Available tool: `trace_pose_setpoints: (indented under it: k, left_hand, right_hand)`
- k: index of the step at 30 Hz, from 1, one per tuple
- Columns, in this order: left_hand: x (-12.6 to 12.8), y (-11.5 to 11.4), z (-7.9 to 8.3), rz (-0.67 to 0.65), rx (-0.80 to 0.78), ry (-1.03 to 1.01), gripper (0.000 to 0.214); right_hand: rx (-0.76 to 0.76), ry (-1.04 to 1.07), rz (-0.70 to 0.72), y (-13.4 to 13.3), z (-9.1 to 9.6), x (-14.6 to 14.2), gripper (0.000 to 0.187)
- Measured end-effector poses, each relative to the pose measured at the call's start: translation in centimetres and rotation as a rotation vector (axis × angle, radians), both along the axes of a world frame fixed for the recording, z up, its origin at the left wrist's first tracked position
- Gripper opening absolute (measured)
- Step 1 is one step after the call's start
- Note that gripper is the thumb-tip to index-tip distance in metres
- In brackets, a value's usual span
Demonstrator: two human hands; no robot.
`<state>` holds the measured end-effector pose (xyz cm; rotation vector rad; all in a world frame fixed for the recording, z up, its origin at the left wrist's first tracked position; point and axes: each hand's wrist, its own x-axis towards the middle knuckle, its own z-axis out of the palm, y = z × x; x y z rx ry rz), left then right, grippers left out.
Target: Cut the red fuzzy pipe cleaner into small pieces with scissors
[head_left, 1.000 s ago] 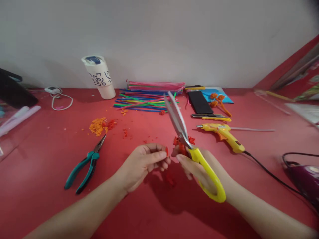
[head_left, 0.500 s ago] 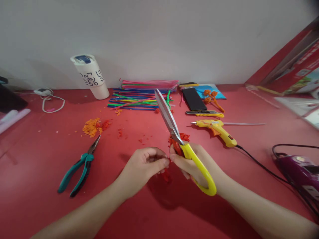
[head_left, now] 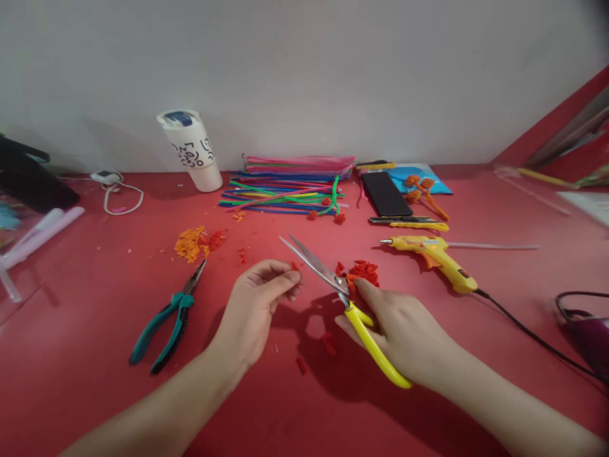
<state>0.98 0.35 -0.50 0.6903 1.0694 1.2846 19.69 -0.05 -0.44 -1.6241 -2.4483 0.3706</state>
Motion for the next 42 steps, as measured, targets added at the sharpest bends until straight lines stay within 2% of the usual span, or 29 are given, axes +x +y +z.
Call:
trace_pose_setpoints:
  k: [4,10,15,21,35,42]
  left_hand:
    - [-0.5,0.2,0.1,0.037,0.036,-0.021,0.006]
    - [-0.7,0.3,0.2,0.067,0.045,-0.046,0.008]
    - [-0.9,0.5,0.2,0.051,0.05,-0.037,0.007]
    - [-0.8,0.5,0.2,0.057,0.049,-0.036,0.004]
    - [-1.0,0.4,0.3,0.048,0.056,-0.049,0.003]
    - [-1.0,0.4,0.3,0.042,0.053,-0.044,0.002]
  right_hand:
    - [0.092,-0.16,0.094,-0.1,-0.9,0.0,0.03]
    - [0.203,-0.188,0.132,-0.1,-1.3,0.3,0.036]
    - [0.217,-0.178,0.158,0.0,-1.4,0.5,0.028]
    - [0.237,-0.162,0.163,0.0,-1.4,0.4,0.033]
    - [0.301,-0.176,0.194,-0.1,-1.6,0.7,0.032]
    - [0.286,-0.183,0.181,0.1,-1.8,0.6,0.035]
